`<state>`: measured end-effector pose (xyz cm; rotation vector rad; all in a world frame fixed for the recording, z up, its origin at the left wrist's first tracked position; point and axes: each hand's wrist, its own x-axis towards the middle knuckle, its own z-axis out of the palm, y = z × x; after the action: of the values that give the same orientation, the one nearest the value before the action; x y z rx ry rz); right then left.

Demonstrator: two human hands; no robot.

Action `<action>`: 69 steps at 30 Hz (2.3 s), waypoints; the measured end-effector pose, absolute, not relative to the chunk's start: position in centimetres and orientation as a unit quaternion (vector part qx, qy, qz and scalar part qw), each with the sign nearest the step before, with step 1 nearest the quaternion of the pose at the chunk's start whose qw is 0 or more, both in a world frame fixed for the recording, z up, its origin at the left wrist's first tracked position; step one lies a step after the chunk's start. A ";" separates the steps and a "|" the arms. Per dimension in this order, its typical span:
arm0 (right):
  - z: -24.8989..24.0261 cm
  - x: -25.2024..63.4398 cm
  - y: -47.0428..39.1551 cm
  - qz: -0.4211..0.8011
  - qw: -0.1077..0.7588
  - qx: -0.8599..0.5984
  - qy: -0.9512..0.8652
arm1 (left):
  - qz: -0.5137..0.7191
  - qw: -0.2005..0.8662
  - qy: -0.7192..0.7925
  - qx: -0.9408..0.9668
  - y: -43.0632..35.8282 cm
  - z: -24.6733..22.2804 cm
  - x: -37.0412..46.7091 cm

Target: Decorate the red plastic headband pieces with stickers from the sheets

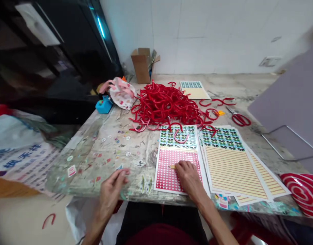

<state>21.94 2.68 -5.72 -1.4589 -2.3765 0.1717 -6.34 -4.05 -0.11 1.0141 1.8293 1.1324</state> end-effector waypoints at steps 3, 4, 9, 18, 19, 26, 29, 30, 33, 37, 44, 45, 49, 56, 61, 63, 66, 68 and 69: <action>-6.2 22.1 2.7 0.104 0.186 -0.520 -0.827 | 0.432 0.355 0.637 0.530 1.9 -0.8 -2.1; -6.2 22.0 2.7 0.121 0.199 -0.528 -0.817 | 0.415 0.341 0.603 0.590 4.0 -1.1 -0.5; -5.4 21.7 2.0 0.220 0.265 -0.567 -0.748 | 0.285 0.215 0.485 0.798 12.3 -2.5 7.0; -1.5 25.5 3.9 0.319 0.439 -0.625 -0.561 | 0.258 0.296 0.420 0.818 11.5 -0.1 6.7; -0.7 25.7 4.5 0.331 0.440 -0.613 -0.566 | 0.252 0.318 0.411 0.816 10.7 0.7 5.8; 1.4 20.9 5.3 0.588 0.434 -0.494 -0.472 | 0.335 0.464 0.414 0.708 6.0 2.9 3.3; 0.8 19.0 4.5 0.580 0.458 -0.494 -0.459 | 0.398 0.435 0.444 0.675 4.7 1.7 4.1; 0.7 19.0 4.3 0.561 0.455 -0.497 -0.481 | 0.419 0.435 0.451 0.658 4.4 1.4 4.1; 1.3 20.0 4.4 0.515 0.403 -0.478 -0.586 | 0.458 0.487 0.476 0.571 4.1 1.2 3.0; 2.3 21.6 5.3 0.549 0.361 -0.452 -0.603 | 0.456 0.558 0.494 0.488 4.7 1.8 0.7; 1.8 21.4 7.1 0.757 0.344 -0.396 -0.389 | 0.388 0.459 0.448 0.662 4.7 2.1 -0.6; 1.7 21.5 7.3 0.775 0.338 -0.390 -0.365 | 0.372 0.469 0.440 0.670 4.6 2.1 -0.7; 0.9 22.1 8.1 0.812 0.323 -0.391 -0.290 | 0.333 0.512 0.434 0.663 4.0 2.7 -1.2; 0.4 21.8 8.4 0.824 0.304 -0.397 -0.266 | 0.318 0.416 0.432 0.734 3.4 3.9 -0.2; 1.2 21.9 8.6 0.655 0.361 -0.478 -0.461 | 0.390 0.368 0.519 0.665 3.5 3.3 -0.2; 0.8 22.0 8.8 0.509 0.397 -0.525 -0.555 | 0.455 0.386 0.583 0.552 3.7 2.2 -0.4; -0.7 21.9 9.1 0.352 0.371 -0.544 -0.666 | 0.519 0.416 0.624 0.410 4.0 -0.1 0.0; -1.7 21.6 9.1 0.299 0.340 -0.534 -0.714 | 0.538 0.427 0.623 0.373 4.0 -1.3 0.6; -2.0 21.4 8.9 0.282 0.328 -0.526 -0.732 | 0.545 0.428 0.622 0.365 3.9 -1.8 1.0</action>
<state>21.39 8.88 -1.98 -1.3761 -1.9167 0.7391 1.00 3.91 -1.79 0.9125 1.5527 1.3619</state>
